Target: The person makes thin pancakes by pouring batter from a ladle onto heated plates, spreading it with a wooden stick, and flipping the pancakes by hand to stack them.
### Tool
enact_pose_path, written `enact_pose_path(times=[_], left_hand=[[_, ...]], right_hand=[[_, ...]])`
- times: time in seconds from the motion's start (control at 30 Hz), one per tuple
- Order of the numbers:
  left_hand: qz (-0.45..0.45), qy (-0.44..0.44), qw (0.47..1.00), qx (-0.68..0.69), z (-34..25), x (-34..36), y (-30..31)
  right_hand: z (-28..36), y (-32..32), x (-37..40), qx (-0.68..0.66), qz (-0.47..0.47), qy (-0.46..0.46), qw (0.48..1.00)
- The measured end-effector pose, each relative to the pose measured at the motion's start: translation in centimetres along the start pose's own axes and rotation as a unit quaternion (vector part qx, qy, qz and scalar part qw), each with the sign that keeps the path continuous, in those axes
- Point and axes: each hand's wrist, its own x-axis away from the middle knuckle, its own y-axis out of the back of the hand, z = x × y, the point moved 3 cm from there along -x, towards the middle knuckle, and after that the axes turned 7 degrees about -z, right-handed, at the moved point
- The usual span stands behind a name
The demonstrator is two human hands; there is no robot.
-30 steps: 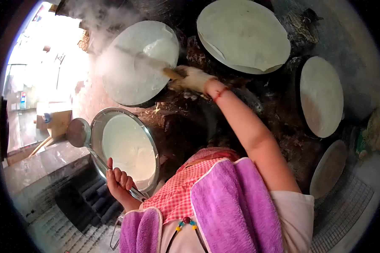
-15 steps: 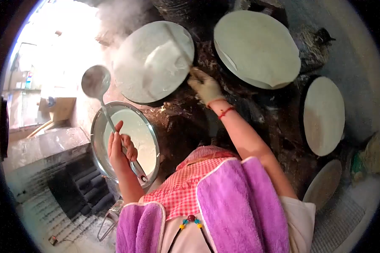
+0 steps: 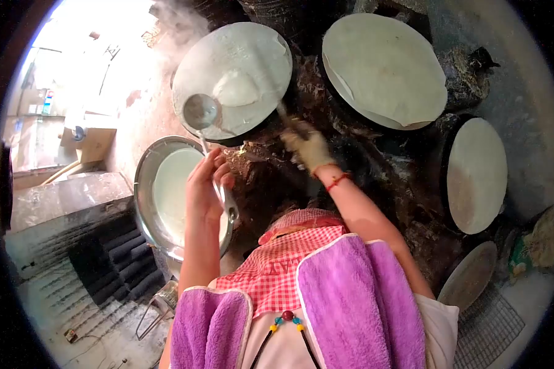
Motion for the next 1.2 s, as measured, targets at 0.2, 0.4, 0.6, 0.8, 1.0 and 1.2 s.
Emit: enact_pose_path(times=[0.2,0.4,0.6,0.8,1.0,1.2], left_hand=[[0.014,0.221,0.915,0.338,-0.7,-1.6,-2.7],[0.259,0.206,0.876,0.35,-4.4,0.3,3.2],[0.205,0.151,0.947,0.194,-12.4,1.4,5.6],[0.105,0.112,0.974,-0.166,-14.3,3.1,8.1],[0.208,0.401,0.888,-0.085,1.8,7.8,8.1],[0.355,0.538,0.677,-0.354,15.4,10.1,-3.5]], right_hand=[[-1.1,-4.5,0.8,0.082,0.07,-0.045,0.993],[1.1,1.6,2.6,0.05,-0.051,0.095,0.993],[-6.7,-2.4,3.7,0.398,0.022,0.215,0.891],[-10.3,3.1,12.1,0.094,-0.17,0.188,0.963],[-17.2,16.1,29.5,0.05,-0.425,0.112,0.897],[-20.5,17.0,38.6,-0.27,-0.531,0.247,0.764]])
